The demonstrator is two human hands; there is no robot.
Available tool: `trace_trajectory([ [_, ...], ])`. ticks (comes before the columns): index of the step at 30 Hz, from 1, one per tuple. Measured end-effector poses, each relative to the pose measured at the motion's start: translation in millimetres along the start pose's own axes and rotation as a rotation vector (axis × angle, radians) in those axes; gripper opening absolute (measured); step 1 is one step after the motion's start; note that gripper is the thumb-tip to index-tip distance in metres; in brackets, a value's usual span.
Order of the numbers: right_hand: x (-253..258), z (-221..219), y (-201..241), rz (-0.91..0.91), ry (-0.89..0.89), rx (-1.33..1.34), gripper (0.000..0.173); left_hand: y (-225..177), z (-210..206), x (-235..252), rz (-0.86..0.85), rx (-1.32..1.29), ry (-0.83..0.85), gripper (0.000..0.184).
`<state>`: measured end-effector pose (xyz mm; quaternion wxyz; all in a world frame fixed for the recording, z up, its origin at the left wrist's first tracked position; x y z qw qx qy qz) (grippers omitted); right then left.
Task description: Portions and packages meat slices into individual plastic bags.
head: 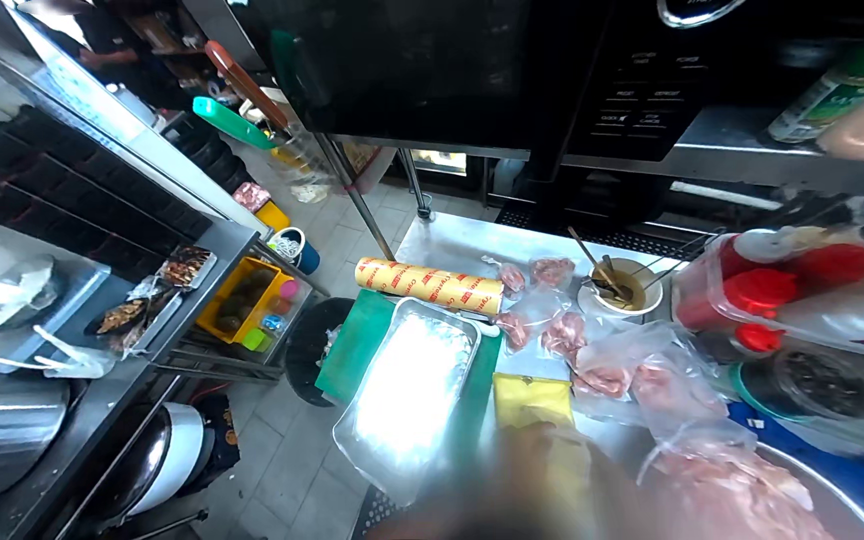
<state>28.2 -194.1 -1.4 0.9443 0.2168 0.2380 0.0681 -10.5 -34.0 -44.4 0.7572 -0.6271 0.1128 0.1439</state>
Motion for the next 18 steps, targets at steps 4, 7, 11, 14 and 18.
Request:
trace_trajectory([
  [4, 15.6, -19.0, -12.2, -0.029, -0.096, -0.271, 0.028, 4.1, 4.2, 7.1, 0.023, -0.029, -0.003, 0.04],
  [7, 11.2, -12.3, 5.6, 0.104, -0.279, -0.214, 0.024, 0.8, 3.9, 8.3, 0.017, -0.03, 0.033, 0.041],
  [11, 5.9, -16.3, 31.0, 0.386, -0.274, -0.013, 0.037, -1.1, 4.0, 5.6, -0.022, -0.055, 0.01, 0.042],
  [14, 5.6, -19.5, 34.0, 0.334, -0.195, -0.06, 0.039, 1.0, 8.2, 5.4, 0.01, 0.035, -0.038, 0.046],
  [18, 10.6, -22.1, 24.8, 0.282, -0.341, -0.091, 0.017, 4.1, 11.5, 5.4, 0.012, 0.002, -0.043, 0.045],
])
Point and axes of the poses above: each hand's wrist, its own x-axis towards the middle knuckle, its own z-axis out of the back of the hand, y = z × x, the point moved 5 cm from there along x, towards the middle knuckle, and after that the axes turned 12 degrees about -x, right-handed, at the moved point
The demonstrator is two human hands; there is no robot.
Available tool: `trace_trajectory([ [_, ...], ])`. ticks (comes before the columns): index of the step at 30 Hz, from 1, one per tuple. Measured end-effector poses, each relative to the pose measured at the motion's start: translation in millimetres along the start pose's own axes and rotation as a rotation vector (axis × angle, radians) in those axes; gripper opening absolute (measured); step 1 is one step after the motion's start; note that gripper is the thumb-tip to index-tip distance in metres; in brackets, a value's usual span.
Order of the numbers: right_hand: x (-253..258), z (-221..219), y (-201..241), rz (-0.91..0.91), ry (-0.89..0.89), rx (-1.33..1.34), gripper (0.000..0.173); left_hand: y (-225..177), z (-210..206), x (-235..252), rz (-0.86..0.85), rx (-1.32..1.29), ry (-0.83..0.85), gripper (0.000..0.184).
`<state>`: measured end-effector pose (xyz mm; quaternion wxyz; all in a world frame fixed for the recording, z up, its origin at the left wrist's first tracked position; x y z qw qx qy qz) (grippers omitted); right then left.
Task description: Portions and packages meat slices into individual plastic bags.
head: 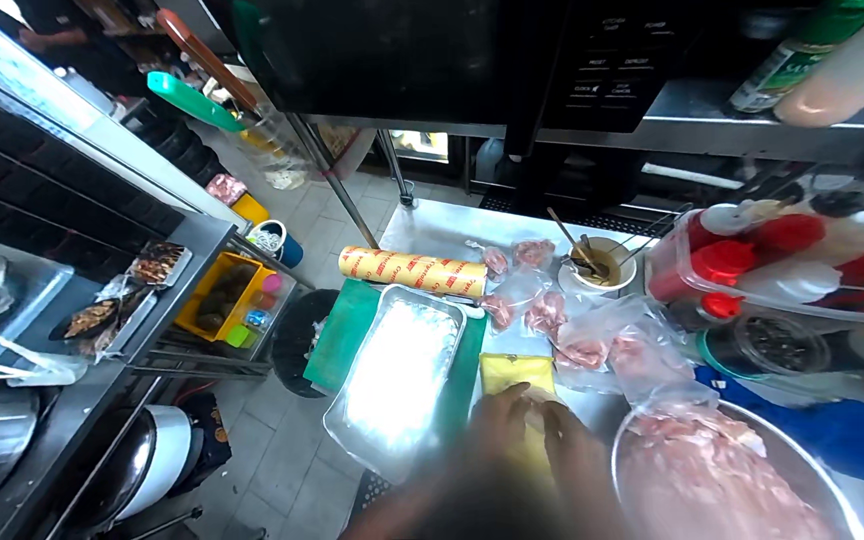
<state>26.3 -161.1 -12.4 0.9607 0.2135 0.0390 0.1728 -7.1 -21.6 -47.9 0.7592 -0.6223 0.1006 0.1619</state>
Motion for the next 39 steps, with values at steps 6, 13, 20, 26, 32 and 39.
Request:
trace_trajectory([
  [6, -3.9, -2.8, -11.1, 0.031, 0.069, -0.309, 0.015, 2.5, -3.6, 1.5, -0.044, 0.007, 0.025, 0.04],
  [13, -16.4, 20.2, -26.9, 0.078, 0.366, -0.349, 0.032, -1.5, 19.1, 11.3, -0.015, 0.08, -0.086, 0.03],
  [20, 9.6, 78.7, -26.4, 0.382, -0.016, -0.009, 0.022, -42.0, 40.3, 12.8, -0.093, -0.371, 0.022, 0.021],
  [26, 11.4, 169.3, 18.2, 0.64, -0.171, 0.193, 0.016, -109.8, 82.7, -14.3, -0.746, -0.467, -0.09, 0.016],
  [32, 16.5, 220.0, 74.1, 0.712, -0.419, 0.255, 0.008, -101.0, 66.7, 4.5, -0.689, -0.469, 0.162, 0.125],
  [39, 41.7, 206.6, 52.1, 0.426, -0.489, 0.656, 0.049, -84.9, 8.7, 7.1, -0.49, -0.976, 0.042, 0.025],
])
Point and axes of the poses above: each hand's wrist, its own x-axis towards the middle knuckle, its own z-axis out of the back of the hand, y = z × x, the point moved 5 cm from there along x, towards the middle knuckle, and after that the axes turned 12 degrees about -x, right-handed, at the moved point
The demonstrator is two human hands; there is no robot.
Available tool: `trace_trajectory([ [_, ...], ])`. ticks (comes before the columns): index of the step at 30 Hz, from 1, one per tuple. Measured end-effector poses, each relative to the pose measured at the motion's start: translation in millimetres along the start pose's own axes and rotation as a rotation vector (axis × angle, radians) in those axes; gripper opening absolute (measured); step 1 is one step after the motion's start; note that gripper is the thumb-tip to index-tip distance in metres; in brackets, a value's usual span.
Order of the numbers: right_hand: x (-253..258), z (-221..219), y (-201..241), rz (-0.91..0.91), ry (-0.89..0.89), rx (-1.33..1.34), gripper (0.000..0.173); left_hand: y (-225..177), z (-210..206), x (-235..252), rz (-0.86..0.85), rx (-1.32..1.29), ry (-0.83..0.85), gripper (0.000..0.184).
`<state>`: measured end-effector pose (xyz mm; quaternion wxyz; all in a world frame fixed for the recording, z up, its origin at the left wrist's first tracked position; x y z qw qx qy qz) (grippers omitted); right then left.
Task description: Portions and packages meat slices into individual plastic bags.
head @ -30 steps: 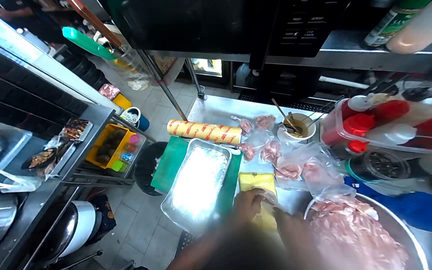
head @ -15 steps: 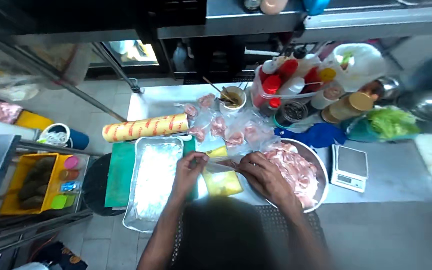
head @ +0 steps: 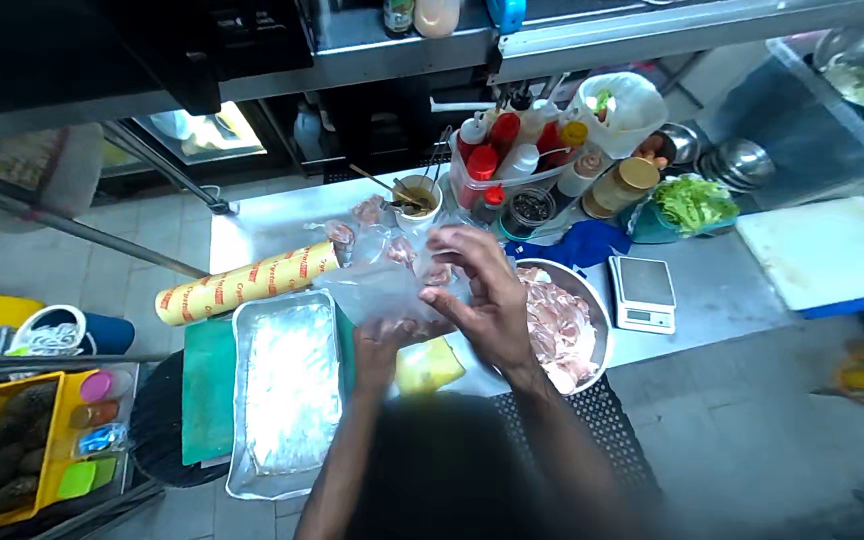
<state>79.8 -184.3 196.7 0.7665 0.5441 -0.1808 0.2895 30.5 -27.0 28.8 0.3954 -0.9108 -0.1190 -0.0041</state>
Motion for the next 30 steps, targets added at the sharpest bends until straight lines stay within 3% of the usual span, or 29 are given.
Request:
trace_trajectory([
  [2, -24.8, -5.9, -40.4, -0.313, 0.094, 0.009, 0.084, 2.4, -0.4, 0.0, 0.024, -0.074, -0.087, 0.028],
  [3, -42.2, -14.0, -58.6, -0.45, 0.162, 0.031, 0.086, 3.7, 1.0, 0.2, 0.033, -0.12, -0.13, 0.031],
  [5, -72.5, -32.0, -79.0, -0.617, 0.21, 0.139, 0.058, 6.3, 4.6, 1.4, 0.039, -0.168, -0.17, 0.038],
  [7, -86.8, -42.1, -81.6, -0.663, 0.158, 0.22, 0.034, 9.0, 10.5, 0.8, 0.043, -0.137, -0.136, 0.048],
  [10, -91.2, -46.5, -76.7, -0.613, 0.07, 0.297, 0.02, 11.6, 14.4, -10.7, 0.052, -0.1, -0.057, 0.072],
  [13, -91.4, -49.7, -75.1, -0.438, 0.041, 0.351, 0.017, 6.6, 13.7, -11.3, 0.012, -0.14, -0.032, 0.062],
  [16, -95.6, -47.1, -78.9, -0.375, 0.046, 0.373, 0.017, -16.4, 16.9, -7.4, -0.142, 0.087, -0.047, 0.063],
  [18, -96.4, -43.9, -79.6, -0.401, 0.134, 0.462, 0.029, -38.4, 13.3, -6.9, -0.232, 0.335, 0.014, 0.062],
  [20, -92.6, -39.9, -76.4, -0.407, 0.314, 0.527, 0.06, -56.7, 5.1, -5.3, -0.254, 0.509, 0.149, 0.053],
  [21, -89.8, -37.4, -72.4, -0.417, 0.366, 0.501, 0.067, -61.2, -0.2, -3.1, -0.226, 0.544, 0.246, 0.052],
  [23, -85.8, -35.3, -67.7, -0.486, 0.284, 0.445, 0.049, -60.3, -9.7, 2.7, -0.108, 0.549, 0.399, 0.054],
  [25, -80.9, -35.5, -65.6, -0.489, 0.147, 0.414, 0.024, -51.9, -9.9, 7.0, -0.03, 0.545, 0.436, 0.053],
  [30, -73.8, -33.0, -54.4, -0.317, 0.093, 0.398, 0.012, -34.5, 4.5, 8.5, -0.111, 0.324, 0.201, 0.029],
])
Point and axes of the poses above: each hand's wrist, its own x-axis towards the middle knuckle, its own z-axis out of the back of the hand, y = z × x, the point moved 5 cm from there along x, towards the middle knuckle, and after that the axes turned 12 degrees about -x, right-handed, at the moved point
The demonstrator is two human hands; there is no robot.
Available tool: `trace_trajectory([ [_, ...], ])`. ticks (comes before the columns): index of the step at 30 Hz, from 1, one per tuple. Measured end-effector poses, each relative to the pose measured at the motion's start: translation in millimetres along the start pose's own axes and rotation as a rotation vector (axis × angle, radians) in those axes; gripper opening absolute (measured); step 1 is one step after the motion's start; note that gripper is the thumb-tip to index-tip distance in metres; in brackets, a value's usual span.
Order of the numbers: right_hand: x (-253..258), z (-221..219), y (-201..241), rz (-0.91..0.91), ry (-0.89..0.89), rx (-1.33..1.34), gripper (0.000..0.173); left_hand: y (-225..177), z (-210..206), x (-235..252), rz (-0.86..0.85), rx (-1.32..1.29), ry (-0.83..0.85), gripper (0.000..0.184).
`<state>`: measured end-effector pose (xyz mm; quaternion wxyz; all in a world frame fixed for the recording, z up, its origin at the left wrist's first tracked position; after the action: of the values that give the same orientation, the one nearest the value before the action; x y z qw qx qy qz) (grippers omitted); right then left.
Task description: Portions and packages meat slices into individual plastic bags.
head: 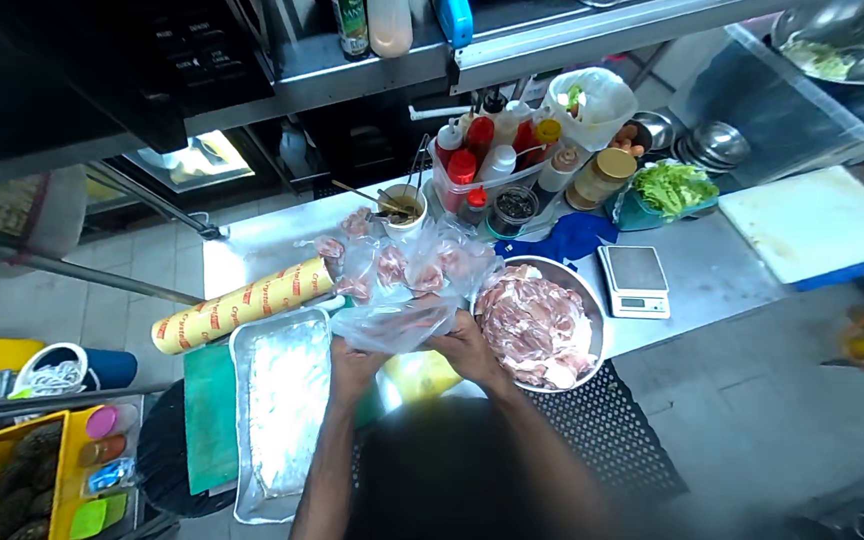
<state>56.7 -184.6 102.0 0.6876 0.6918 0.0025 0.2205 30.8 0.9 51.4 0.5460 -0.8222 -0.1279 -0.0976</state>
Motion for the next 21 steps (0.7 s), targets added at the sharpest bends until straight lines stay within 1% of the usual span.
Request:
trace_trajectory([
  [2, -0.2, 1.2, 5.6, 0.014, -0.045, -0.032, 0.011, -1.5, -4.4, 0.3, -0.044, -0.072, -0.021, 0.027],
  [4, -0.8, 1.9, 9.0, -0.062, -0.085, -0.008, 0.009, -3.3, -8.5, 0.8, -0.039, -0.123, -0.027, 0.028],
  [5, 0.3, 2.7, 7.9, -0.099, -0.079, 0.019, 0.012, -3.3, -9.6, 1.9, -0.029, -0.148, -0.048, 0.028],
  [6, 1.5, 4.0, 4.5, -0.119, -0.037, 0.035, 0.019, -2.7, -10.0, 2.1, -0.015, -0.175, -0.087, 0.029],
  [8, 1.7, 7.3, -5.4, -0.129, 0.14, 0.035, 0.037, 1.0, -6.6, -0.8, 0.029, -0.221, -0.149, 0.038],
  [9, -0.8, 9.4, -8.0, -0.14, 0.226, 0.022, 0.041, 2.3, -4.6, -0.9, 0.042, -0.267, -0.159, 0.036],
  [10, -5.1, 11.6, -9.1, -0.175, 0.283, 0.022, 0.038, 3.2, -2.3, -1.1, 0.069, -0.276, -0.161, 0.035],
  [11, -9.5, 13.5, -9.5, -0.234, 0.307, 0.042, 0.03, 2.8, -1.1, 0.2, 0.096, -0.274, -0.136, 0.033],
  [12, -13.3, 15.3, -12.0, -0.302, 0.329, 0.092, 0.027, 1.7, -1.3, 2.6, 0.127, -0.263, -0.076, 0.027],
  [14, -20.7, 19.2, -22.8, -0.409, 0.34, 0.207, 0.031, 0.3, -0.5, 6.0, 0.206, -0.209, 0.121, 0.022],
  [15, -23.4, 21.0, -25.8, -0.468, 0.29, 0.234, 0.028, 0.0, 0.1, 7.3, 0.243, -0.164, 0.193, 0.021],
  [16, -25.6, 22.4, -28.4, -0.534, 0.235, 0.247, 0.021, 0.5, 0.2, 7.5, 0.28, -0.115, 0.236, 0.023],
  [17, -27.6, 23.8, -33.2, -0.592, 0.211, 0.271, 0.016, 1.6, -0.1, 6.8, 0.318, -0.09, 0.269, 0.029],
  [18, -28.9, 24.9, -37.9, -0.633, 0.202, 0.296, 0.015, 2.9, -0.6, 6.3, 0.351, -0.086, 0.295, 0.037],
  [20, -30.7, 25.2, -41.0, -0.68, 0.229, 0.345, 0.019, 7.4, -0.8, 4.1, 0.386, -0.097, 0.286, 0.051],
  [21, -32.0, 24.3, -40.2, -0.683, 0.262, 0.374, 0.025, 9.4, -0.4, 2.8, 0.386, -0.097, 0.247, 0.052],
])
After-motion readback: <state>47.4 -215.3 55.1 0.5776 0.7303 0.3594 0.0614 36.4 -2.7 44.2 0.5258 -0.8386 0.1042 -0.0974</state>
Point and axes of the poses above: each hand's wrist, its own x-axis towards the middle knuckle, its own z-axis out of the back of the hand, y = z × x, the point moved 5 cm from there along x, towards the middle knuckle, and after that the axes turned 12 degrees about -x, right-handed, at the moved point
